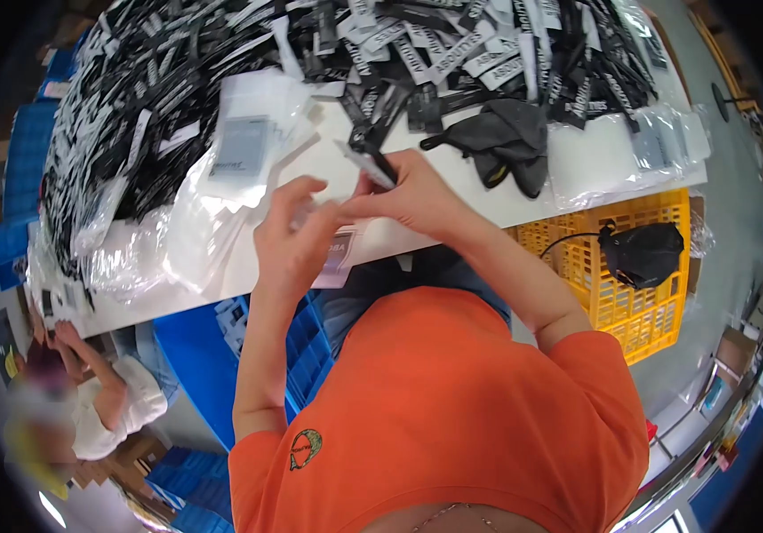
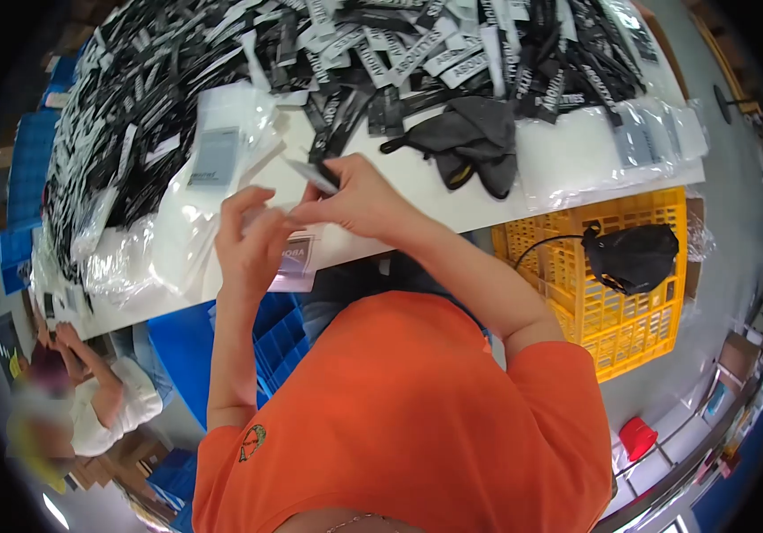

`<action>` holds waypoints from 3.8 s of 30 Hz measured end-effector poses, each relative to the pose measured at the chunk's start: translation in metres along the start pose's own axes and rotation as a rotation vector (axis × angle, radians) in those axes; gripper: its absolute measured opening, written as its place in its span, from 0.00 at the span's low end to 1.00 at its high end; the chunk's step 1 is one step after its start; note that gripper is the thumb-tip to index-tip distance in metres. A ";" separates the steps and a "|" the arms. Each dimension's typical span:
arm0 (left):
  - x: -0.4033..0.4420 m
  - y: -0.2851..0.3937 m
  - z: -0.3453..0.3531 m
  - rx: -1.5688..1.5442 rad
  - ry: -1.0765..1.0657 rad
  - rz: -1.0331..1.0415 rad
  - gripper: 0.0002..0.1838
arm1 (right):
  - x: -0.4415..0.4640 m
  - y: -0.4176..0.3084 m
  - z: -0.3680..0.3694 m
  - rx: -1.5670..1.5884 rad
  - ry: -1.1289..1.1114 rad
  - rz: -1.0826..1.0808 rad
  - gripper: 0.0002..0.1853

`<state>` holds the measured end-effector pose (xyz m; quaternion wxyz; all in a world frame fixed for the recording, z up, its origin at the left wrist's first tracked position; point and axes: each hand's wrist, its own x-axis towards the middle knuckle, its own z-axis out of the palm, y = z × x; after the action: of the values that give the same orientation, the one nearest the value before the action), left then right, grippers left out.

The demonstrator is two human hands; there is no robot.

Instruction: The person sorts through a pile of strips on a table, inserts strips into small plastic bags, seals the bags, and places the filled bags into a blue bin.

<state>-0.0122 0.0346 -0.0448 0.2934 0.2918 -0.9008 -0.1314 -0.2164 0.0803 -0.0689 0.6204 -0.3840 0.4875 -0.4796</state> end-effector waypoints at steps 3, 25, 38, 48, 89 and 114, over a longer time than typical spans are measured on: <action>0.001 -0.003 0.009 -0.369 0.032 -0.179 0.06 | -0.001 0.004 -0.004 0.197 -0.049 0.039 0.07; -0.006 0.024 0.010 -1.209 -0.345 -0.755 0.27 | -0.008 0.010 0.000 -0.600 0.052 -0.703 0.25; -0.002 0.056 -0.019 0.134 -0.271 -0.220 0.37 | -0.022 -0.033 -0.025 -1.529 0.068 -0.782 0.17; -0.016 0.035 0.027 0.159 -0.073 -0.260 0.52 | -0.036 -0.028 -0.027 -0.654 -0.075 -0.534 0.27; -0.067 0.008 -0.035 -0.570 0.149 -0.797 0.17 | 0.009 0.022 0.020 -0.241 -0.182 -0.036 0.12; 0.044 0.007 0.094 -1.254 -0.040 -0.893 0.21 | 0.023 0.020 -0.040 -0.263 0.480 -0.248 0.08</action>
<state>-0.1007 0.0199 -0.0967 0.3065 0.4045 -0.4597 -0.7288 -0.2497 0.0621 -0.1023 0.3692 -0.3935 0.6276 -0.5613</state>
